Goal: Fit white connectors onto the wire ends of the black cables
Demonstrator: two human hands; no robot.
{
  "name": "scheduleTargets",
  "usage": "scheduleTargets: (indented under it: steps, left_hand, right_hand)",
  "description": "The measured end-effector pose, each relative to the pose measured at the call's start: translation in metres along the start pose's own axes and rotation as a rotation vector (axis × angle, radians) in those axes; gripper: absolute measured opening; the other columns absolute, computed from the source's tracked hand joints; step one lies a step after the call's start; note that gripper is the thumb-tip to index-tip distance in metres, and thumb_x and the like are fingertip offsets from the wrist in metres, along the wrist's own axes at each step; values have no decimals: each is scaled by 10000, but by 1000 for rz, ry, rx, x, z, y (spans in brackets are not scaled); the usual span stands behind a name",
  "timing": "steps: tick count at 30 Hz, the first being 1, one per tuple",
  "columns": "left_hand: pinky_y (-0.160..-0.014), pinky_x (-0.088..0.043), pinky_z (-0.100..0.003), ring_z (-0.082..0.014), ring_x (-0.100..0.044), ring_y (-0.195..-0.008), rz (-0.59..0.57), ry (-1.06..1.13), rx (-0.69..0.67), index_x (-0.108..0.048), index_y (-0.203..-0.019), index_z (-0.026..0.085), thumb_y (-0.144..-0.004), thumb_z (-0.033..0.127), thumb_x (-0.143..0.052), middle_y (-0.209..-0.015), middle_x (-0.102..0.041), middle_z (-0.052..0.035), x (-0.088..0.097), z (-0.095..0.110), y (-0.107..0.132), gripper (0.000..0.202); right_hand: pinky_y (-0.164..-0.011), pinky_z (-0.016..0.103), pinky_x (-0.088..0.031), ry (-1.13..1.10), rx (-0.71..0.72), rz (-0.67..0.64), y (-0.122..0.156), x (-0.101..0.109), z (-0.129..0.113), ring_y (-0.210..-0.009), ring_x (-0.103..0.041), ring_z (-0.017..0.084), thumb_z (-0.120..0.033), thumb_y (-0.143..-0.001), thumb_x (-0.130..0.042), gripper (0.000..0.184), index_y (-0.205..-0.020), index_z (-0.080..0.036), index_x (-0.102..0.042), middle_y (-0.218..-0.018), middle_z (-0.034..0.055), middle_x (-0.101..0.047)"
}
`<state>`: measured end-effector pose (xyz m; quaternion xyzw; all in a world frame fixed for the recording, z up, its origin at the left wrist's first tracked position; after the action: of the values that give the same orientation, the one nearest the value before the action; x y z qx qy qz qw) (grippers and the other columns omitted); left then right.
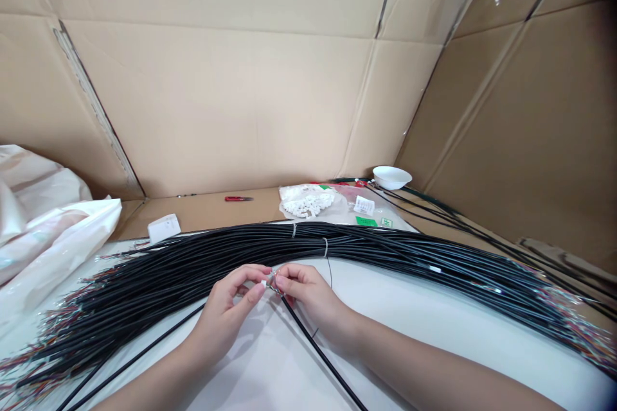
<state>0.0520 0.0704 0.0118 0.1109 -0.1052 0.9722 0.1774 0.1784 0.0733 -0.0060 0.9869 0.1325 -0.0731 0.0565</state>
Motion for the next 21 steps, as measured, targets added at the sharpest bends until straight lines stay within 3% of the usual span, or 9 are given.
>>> scheduleTargets:
  steps: [21]
  left_hand:
    - [-763,-402,-272,-213,-540,-988,10,-94,-9,-593,-827,201,-833,301,-491,-1111,-598,-62,0,4,1,143]
  right_hand:
    - [-485,215,-249,77,28,46,1,2,2,-492,-348,77,-319,-717,-545,250,-552,-153,-456,-494,-49,-401]
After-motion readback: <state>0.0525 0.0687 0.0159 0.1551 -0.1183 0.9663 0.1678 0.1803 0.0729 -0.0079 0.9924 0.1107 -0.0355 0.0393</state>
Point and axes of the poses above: each hand's wrist, its own y-axis away from the middle knuckle, its own x-axis out of the back of the hand, z = x × y, the point moved 6 cm from there along -y, towards the middle knuckle
